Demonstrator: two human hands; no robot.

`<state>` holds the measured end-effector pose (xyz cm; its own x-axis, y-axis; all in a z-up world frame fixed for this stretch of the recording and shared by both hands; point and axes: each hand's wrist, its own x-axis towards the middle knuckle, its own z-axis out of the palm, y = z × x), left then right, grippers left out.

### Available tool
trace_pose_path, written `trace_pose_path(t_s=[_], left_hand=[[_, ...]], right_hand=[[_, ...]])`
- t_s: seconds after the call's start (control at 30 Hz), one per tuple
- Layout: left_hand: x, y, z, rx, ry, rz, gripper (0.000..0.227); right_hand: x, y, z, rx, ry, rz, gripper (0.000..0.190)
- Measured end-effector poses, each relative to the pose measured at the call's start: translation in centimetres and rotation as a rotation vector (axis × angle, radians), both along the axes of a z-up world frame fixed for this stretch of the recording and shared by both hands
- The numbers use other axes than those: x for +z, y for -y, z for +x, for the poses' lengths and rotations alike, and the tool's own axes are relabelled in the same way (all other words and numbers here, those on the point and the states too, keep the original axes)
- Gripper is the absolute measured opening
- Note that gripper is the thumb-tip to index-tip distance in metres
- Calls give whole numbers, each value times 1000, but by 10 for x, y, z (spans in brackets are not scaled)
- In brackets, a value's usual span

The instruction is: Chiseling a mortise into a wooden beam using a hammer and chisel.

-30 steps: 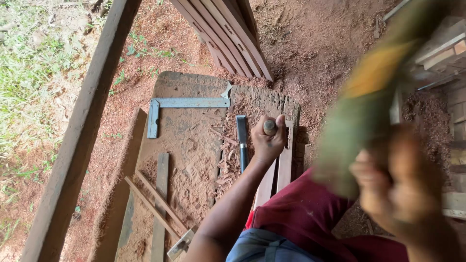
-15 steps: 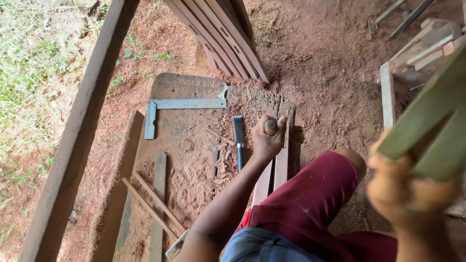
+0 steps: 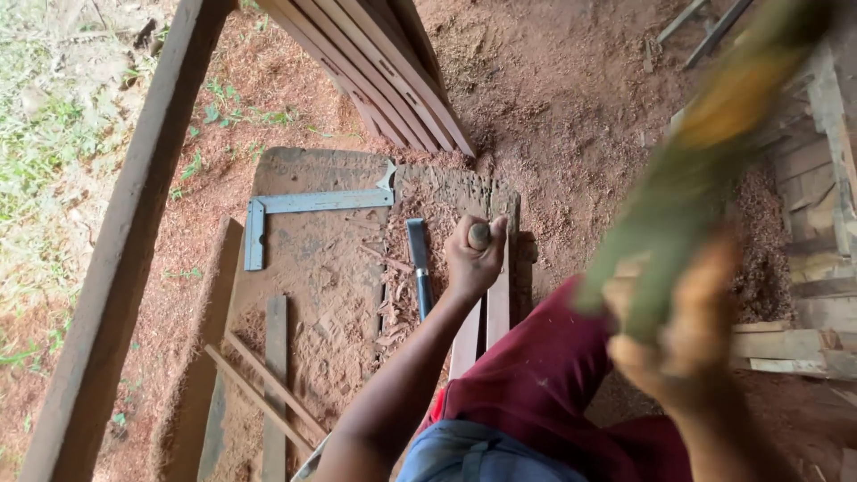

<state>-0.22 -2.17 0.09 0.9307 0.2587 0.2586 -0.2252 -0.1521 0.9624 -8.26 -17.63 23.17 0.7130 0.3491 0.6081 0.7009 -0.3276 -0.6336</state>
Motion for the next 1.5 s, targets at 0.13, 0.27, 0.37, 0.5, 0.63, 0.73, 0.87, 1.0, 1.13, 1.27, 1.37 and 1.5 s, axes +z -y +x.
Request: trace_pose_path(t_s=[0.13, 0.27, 0.37, 0.5, 0.63, 0.73, 0.87, 1.0, 1.13, 1.27, 1.37, 1.5], left_hand=[[42, 0, -8, -29, 150, -93, 20], [17, -20, -20, -212, 10, -95, 9], [15, -21, 4, -338, 2, -235, 4], [16, -9, 52, -530, -9, -294, 17], [4, 1, 121, -194, -264, -335, 31], [10, 4, 106, -135, -382, -417, 32], [28, -8, 59, -375, 85, -174, 35], [77, -34, 15, -358, 423, -219, 28], [56, -40, 25, -238, 384, -286, 28], [21, -30, 31, -260, 258, -308, 34], [17, -18, 26, -268, 237, -236, 37], [15, -2, 19, -261, 180, -214, 35]], right_hand=[[-69, -3, -8, -181, 20, -674, 66], [-85, 24, -15, -225, -358, -533, 63], [-120, 63, -11, -386, -367, -511, 61], [-178, 102, -13, -577, -572, -446, 59], [-148, 83, -5, -691, -809, -453, 60], [-150, 83, -13, -681, -833, -469, 63], [-149, 86, -15, -613, -747, -419, 60], [-175, 99, -20, -607, -638, -424, 62], [-168, 94, -20, -611, -644, -437, 62], [-173, 94, -16, -613, -641, -474, 63], [-173, 93, -17, -625, -620, -521, 64], [-176, 93, -17, -630, -612, -531, 63]])
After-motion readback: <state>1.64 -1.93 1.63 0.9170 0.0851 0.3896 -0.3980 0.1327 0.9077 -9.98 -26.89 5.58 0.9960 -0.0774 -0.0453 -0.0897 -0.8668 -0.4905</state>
